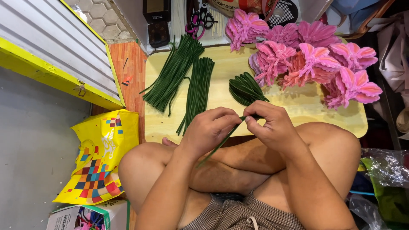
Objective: The person is manually bending and shaping green floral wire stems into loops for use in arrangements.
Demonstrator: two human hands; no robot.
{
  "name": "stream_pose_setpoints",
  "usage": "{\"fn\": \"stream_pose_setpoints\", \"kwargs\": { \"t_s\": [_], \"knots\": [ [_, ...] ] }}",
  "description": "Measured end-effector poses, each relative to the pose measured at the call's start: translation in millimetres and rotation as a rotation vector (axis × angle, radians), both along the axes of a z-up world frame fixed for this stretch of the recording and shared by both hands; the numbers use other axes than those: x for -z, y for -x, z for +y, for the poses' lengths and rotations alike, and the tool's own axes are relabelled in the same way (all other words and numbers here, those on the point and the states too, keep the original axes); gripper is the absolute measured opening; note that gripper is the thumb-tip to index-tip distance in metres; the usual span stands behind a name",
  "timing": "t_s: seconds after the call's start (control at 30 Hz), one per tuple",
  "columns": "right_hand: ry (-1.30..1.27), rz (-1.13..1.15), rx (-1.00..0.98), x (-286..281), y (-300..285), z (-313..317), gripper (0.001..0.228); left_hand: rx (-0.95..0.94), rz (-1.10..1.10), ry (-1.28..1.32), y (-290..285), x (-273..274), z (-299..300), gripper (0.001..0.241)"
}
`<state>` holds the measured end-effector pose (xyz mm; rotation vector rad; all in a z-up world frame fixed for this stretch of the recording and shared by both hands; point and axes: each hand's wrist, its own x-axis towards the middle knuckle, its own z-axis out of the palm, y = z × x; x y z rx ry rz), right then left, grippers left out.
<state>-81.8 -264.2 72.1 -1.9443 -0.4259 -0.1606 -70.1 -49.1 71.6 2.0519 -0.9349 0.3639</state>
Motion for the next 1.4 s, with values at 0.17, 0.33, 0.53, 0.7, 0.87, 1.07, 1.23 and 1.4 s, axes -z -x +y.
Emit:
{"fn": "stream_pose_setpoints", "kwargs": {
  "t_s": [0.17,0.33,0.53,0.7,0.87,1.07,1.23,1.4],
  "knots": [
    [-0.125,0.053,0.064,8.2,1.9,7.7,0.008,-0.037,-0.286,0.052,-2.5,-3.3,-6.3,0.011],
    [-0.29,0.189,0.07,11.3,7.6,14.6,0.008,-0.041,-0.456,0.099,-5.9,-13.3,-7.1,0.007],
    [-0.17,0.119,0.111,15.2,7.5,15.9,0.002,-0.109,-0.533,0.022,-9.2,-6.5,-7.2,0.011],
    [-0.097,-0.173,0.131,7.7,9.7,24.5,0.006,-0.186,-0.406,0.133,-1.0,-11.7,-14.7,0.008],
    [0.138,-0.618,0.191,6.3,1.4,22.9,0.009,-0.171,0.152,0.347,5.0,6.5,-19.9,0.017],
    [0.124,-0.524,0.191,12.9,-1.7,16.5,0.012,-0.164,0.654,0.388,3.1,-6.1,-14.4,0.014],
    [-0.105,-0.12,0.19,12.7,0.0,10.6,0.009,-0.229,-0.441,0.108,-1.7,-14.4,-9.5,0.02],
    [-0.062,-0.146,0.16,9.2,2.1,18.0,0.01,-0.145,-0.549,-0.001,-4.3,-12.0,-7.6,0.014]
  ]
}}
